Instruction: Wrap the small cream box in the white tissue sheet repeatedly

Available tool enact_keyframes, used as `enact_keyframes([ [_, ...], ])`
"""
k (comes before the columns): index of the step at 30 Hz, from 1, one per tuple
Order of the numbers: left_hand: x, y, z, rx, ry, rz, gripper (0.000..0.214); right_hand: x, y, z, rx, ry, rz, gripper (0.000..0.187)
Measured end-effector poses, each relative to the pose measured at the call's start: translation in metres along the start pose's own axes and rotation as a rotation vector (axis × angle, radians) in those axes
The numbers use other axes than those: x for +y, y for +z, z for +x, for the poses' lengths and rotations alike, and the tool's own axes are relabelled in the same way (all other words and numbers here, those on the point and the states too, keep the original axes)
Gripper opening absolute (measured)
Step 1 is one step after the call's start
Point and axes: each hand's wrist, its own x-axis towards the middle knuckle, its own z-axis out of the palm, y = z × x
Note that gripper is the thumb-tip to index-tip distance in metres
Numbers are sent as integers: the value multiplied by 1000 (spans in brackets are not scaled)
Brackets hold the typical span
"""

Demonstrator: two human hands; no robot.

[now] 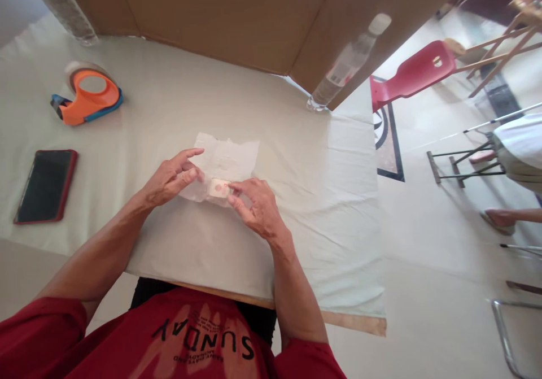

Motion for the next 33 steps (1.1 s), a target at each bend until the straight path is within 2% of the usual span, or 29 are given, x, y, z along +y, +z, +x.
enact_keyframes([
  [3,1,-14,-1,-275,-66,-229,63,-17,-6,-6,-319,-23,74,26],
  [5,2,-18,0,-443,-147,-173,57,-21,-3,-14,-510,35,42,23],
  [6,2,-18,0,-467,-183,-84,50,-21,-1,-18,-558,79,18,22],
  [7,2,-15,1,-435,-200,11,44,-20,1,-23,-571,125,0,21],
  [10,2,0,2,-189,-108,160,30,-13,5,-37,-469,238,-7,19],
  [13,-1,14,2,-98,98,218,37,-10,6,-40,-289,289,1,16],
  [15,-6,20,2,-139,178,262,58,-11,9,-34,-139,257,-3,21],
  [17,-15,25,2,-219,188,311,85,-11,17,-23,-44,175,-60,38],
  [19,-25,31,2,-274,185,370,100,-8,27,-10,-43,81,-144,54],
  [20,-29,34,2,-286,189,401,102,-6,31,-5,-62,46,-172,56],
  [23,-35,41,3,-313,184,485,108,7,33,-3,-47,13,-167,48],
  [26,-34,44,3,-343,175,550,115,28,13,-20,149,98,-163,45],
  [29,-30,45,3,-351,170,598,111,59,-20,-46,358,287,-263,49],
  [31,-29,45,3,-342,171,613,107,81,-38,-61,399,390,-343,50],
  [33,-29,45,2,-323,175,617,105,94,-48,-71,371,426,-415,53],
])
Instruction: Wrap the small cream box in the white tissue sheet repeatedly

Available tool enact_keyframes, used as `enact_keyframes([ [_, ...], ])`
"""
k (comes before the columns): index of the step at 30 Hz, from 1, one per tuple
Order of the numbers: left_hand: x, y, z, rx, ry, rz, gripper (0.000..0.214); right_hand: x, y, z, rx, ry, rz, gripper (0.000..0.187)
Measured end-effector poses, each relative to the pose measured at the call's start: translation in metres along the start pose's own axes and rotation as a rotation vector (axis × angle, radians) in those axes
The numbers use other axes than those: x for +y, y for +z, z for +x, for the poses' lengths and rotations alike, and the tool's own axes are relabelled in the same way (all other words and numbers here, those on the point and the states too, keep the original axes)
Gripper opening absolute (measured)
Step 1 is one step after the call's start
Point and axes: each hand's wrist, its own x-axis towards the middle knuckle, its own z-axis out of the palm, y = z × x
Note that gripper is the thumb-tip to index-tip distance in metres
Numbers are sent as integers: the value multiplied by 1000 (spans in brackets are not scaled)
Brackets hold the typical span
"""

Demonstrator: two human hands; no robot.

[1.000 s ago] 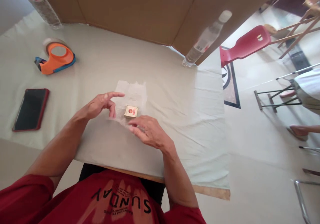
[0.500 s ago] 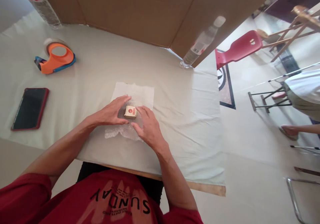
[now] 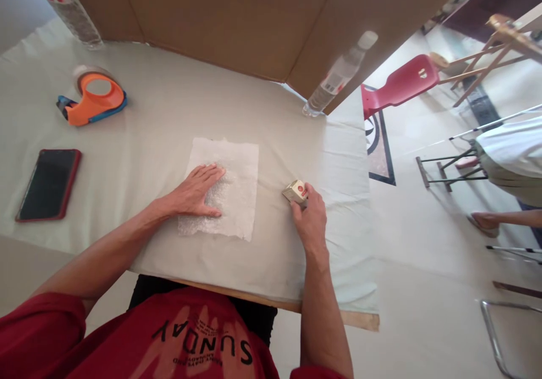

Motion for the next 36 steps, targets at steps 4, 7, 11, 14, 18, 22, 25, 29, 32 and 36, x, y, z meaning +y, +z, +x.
enact_keyframes([
  [4,-1,0,0,4,10,0,105,-17,-1,-9,158,-99,-36,54],
  [7,-2,-1,0,4,17,0,106,-65,6,-18,134,-235,65,38],
  [11,-3,-1,0,6,31,-5,108,-113,32,-14,-243,-453,65,40],
  [14,-6,-2,0,-4,32,8,110,-115,53,0,-372,-410,-44,49],
  [18,-11,-4,0,-1,40,18,115,-101,65,12,-371,-356,-96,55],
  [22,-13,-7,-1,-18,24,16,113,-90,48,12,-295,-349,-25,45],
  [25,-14,-13,-2,-45,15,13,111,-71,22,11,-107,-283,-27,43],
  [29,-15,-19,-5,-44,9,14,106,-25,-4,9,-7,-66,-182,58],
  [32,-17,-19,-5,-15,10,10,103,-2,-8,6,-86,45,-145,56],
  [36,-18,-15,-5,-17,27,0,102,-21,-9,-3,-90,29,68,51],
])
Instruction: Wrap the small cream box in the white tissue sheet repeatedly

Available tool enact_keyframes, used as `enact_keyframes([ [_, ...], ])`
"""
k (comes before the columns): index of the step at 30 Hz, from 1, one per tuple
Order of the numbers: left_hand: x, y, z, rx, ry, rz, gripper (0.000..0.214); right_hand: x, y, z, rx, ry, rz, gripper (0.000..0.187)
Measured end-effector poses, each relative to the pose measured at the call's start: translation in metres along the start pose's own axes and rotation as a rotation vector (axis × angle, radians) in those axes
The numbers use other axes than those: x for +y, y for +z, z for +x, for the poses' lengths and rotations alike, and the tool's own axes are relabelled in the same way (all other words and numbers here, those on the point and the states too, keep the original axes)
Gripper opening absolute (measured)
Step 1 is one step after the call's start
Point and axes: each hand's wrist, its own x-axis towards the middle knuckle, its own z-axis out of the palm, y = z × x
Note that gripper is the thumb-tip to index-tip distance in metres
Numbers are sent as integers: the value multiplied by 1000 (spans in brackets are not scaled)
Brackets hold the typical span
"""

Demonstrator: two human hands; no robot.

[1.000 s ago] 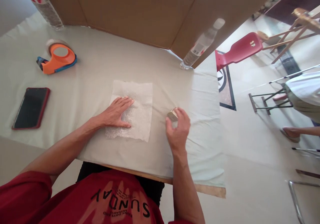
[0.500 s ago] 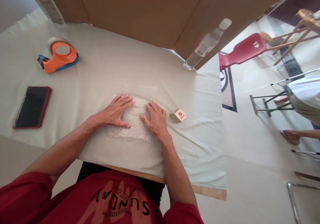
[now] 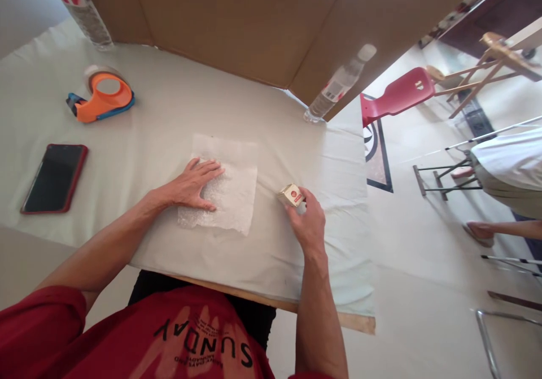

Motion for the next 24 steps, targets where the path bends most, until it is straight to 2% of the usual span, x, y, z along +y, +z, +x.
enact_keyframes([
  [2,0,2,1,5,6,-3,105,-29,0,-6,-24,-92,126,51],
  [6,0,6,3,26,16,-12,111,-95,2,-10,-120,-366,222,48],
  [10,1,8,4,45,32,-37,111,-136,13,-2,-161,-470,276,50],
  [13,-1,6,4,46,38,-64,108,-137,33,8,-242,-486,305,52],
  [18,-12,-4,-1,34,-15,-74,112,-101,71,19,-350,-426,213,53],
  [21,-16,-9,-4,0,-37,-74,107,-85,83,18,-346,-409,170,55],
  [24,-14,-12,-5,-31,-47,-69,104,-82,85,16,-338,-403,193,55],
])
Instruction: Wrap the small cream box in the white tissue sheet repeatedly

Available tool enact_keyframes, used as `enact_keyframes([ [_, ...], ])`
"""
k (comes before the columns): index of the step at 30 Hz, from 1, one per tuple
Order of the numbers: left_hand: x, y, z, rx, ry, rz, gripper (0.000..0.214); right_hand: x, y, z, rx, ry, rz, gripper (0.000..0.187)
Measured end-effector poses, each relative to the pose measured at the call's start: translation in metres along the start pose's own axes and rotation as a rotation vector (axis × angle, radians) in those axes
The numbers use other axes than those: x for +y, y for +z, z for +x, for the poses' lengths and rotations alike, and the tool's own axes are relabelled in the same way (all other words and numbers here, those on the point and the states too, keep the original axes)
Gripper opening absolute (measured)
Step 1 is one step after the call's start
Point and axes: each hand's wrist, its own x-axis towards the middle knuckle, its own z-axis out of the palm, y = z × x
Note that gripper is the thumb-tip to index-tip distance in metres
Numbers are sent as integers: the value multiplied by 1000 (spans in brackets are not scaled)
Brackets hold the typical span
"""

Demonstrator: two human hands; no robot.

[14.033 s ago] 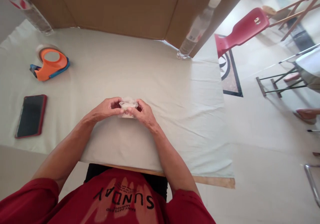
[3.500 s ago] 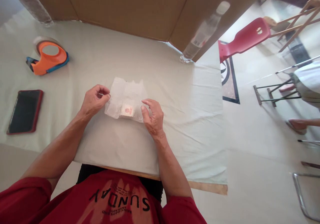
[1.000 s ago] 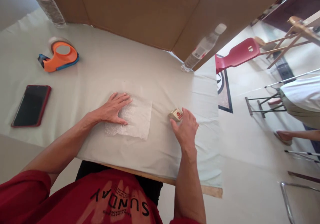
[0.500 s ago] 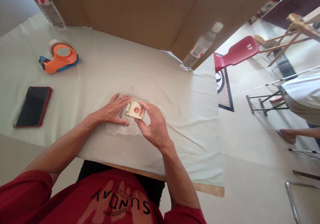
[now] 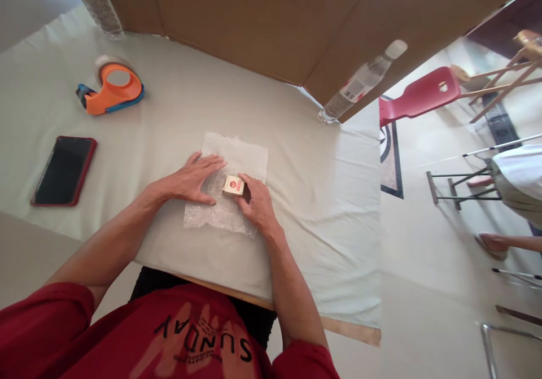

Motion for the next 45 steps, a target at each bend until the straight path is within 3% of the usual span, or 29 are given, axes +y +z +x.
enact_keyframes([
  [12,0,-1,1,-32,-4,23,102,-9,-3,2,-72,-9,-80,61],
  [17,3,-7,0,-61,-20,25,91,-24,-33,-25,37,-120,-99,58],
  [19,5,-9,0,-48,-39,19,84,-34,-40,-41,-45,-200,-146,55],
  [22,9,-12,-1,36,-39,-24,74,-43,-33,-58,-142,-251,-261,44],
  [25,13,-15,-3,144,32,-127,65,-44,-19,-59,-41,-262,-314,15],
  [28,18,-21,-6,201,108,-287,53,-43,-15,-44,136,-259,-267,13],
  [32,22,-26,-7,164,105,-437,51,-40,-23,-14,244,-190,-193,8],
  [35,24,-24,-5,167,53,-414,54,-34,-26,6,217,-77,-51,9],
  [37,26,-19,-2,222,2,-384,45,-29,-24,14,178,28,95,9],
  [41,34,-4,4,333,-150,-455,22,-21,-16,22,88,238,395,16],
  [45,41,6,7,361,-228,-561,22,-19,-9,19,105,285,502,19],
])
